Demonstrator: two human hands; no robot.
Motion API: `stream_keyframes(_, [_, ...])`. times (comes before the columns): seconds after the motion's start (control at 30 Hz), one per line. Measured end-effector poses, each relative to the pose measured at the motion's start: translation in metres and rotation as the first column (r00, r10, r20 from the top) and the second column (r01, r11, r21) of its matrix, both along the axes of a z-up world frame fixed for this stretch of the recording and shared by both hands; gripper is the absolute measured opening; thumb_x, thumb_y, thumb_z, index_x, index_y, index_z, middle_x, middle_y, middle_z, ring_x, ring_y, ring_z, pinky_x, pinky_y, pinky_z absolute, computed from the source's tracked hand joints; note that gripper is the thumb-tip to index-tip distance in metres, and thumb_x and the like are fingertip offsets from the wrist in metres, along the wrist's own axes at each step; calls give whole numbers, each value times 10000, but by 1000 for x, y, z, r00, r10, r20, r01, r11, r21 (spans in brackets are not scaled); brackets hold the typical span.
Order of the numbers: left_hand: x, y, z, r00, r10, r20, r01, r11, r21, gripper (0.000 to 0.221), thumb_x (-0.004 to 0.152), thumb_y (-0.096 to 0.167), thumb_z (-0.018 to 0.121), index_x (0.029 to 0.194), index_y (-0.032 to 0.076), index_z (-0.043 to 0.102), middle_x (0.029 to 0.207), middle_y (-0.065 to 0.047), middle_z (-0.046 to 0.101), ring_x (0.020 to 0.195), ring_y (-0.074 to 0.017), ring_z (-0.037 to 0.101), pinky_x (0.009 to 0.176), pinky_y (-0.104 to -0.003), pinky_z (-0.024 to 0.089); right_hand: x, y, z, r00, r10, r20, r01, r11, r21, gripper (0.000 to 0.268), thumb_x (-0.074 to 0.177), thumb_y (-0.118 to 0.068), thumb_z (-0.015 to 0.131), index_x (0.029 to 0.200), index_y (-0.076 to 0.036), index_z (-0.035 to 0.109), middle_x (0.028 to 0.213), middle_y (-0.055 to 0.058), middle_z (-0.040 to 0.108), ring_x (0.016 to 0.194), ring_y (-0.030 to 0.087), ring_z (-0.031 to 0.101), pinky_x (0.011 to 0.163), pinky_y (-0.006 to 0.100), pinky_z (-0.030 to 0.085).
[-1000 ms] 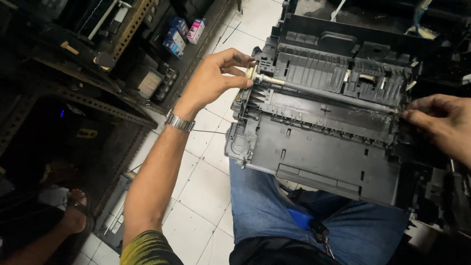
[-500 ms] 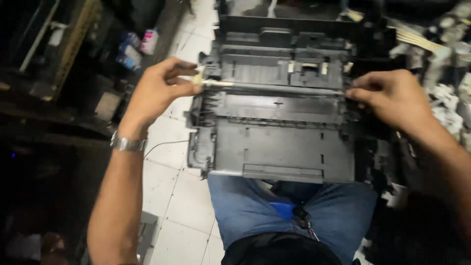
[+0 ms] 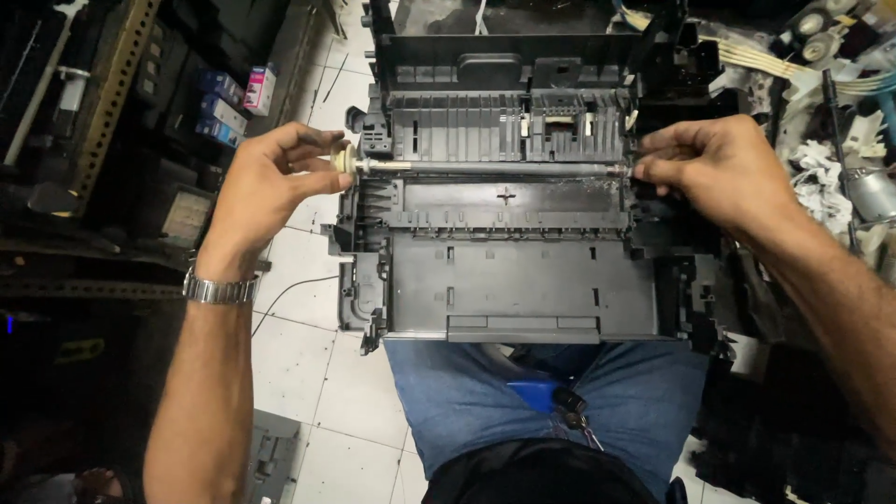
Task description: The person inserts a metal rod with a gear into a disassembled printer housing, rotates it to test fit, then removes it. They then place a black plastic cover over the housing and adjust it.
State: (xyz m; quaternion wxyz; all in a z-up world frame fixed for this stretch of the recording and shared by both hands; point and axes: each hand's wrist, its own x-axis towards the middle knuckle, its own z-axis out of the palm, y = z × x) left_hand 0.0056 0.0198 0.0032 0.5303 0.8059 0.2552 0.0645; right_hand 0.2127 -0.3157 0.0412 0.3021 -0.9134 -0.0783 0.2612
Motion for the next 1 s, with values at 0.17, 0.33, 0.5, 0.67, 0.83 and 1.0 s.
stream_keyframes(0.17, [2,2,-9,1000,22,20,-22,999,-24,385,747,100,845,1107,73,715,1191,-48,766,1102,-104,714,939,-233,593,24,-19,-40,983,141,115,-148,988,51,312,903,-87,767,1214,-61,758,948,89,773,787,133,669,789,267,511])
stream_keyframes(0.33, [-4,14,-20,999,-4,34,3,1000,3,456,764,169,839,1186,33,733,1161,-50,768,1072,-86,698,859,-231,611,52,-38,-79,882,408,236,-387,913,-133,303,960,-237,742,1230,-106,782,1025,91,787,918,194,665,790,359,448])
stream_keyframes(0.5, [-9,11,-16,985,-58,163,75,992,-104,408,877,218,754,1226,13,705,1114,-101,762,986,-169,759,872,-282,699,67,-49,-111,940,277,197,-302,947,111,398,954,-129,778,1322,11,715,1061,184,737,919,240,656,793,337,483])
stream_keyframes(0.67, [-8,10,-22,986,-39,159,54,994,-93,394,886,216,715,1227,21,704,1161,-88,759,981,-131,735,827,-266,698,59,-46,-93,954,268,137,-280,957,79,336,897,-115,787,1213,-29,711,1073,109,737,865,189,610,540,355,391])
stream_keyframes(0.83, [0,6,-25,989,-25,144,39,995,-96,342,932,197,721,1232,32,712,1055,-71,742,880,-81,686,762,-226,663,44,-35,-57,919,355,173,-342,934,-101,282,889,-271,823,1096,-83,794,923,58,768,838,148,611,748,315,422])
stream_keyframes(1.0, [-1,-13,6,1000,15,3,-15,999,-39,364,898,202,746,1224,46,704,1075,-118,771,959,-145,747,873,-252,658,41,-31,-51,848,475,235,-448,879,-160,301,894,-271,802,1143,-103,774,1069,72,795,1000,224,725,859,379,509])
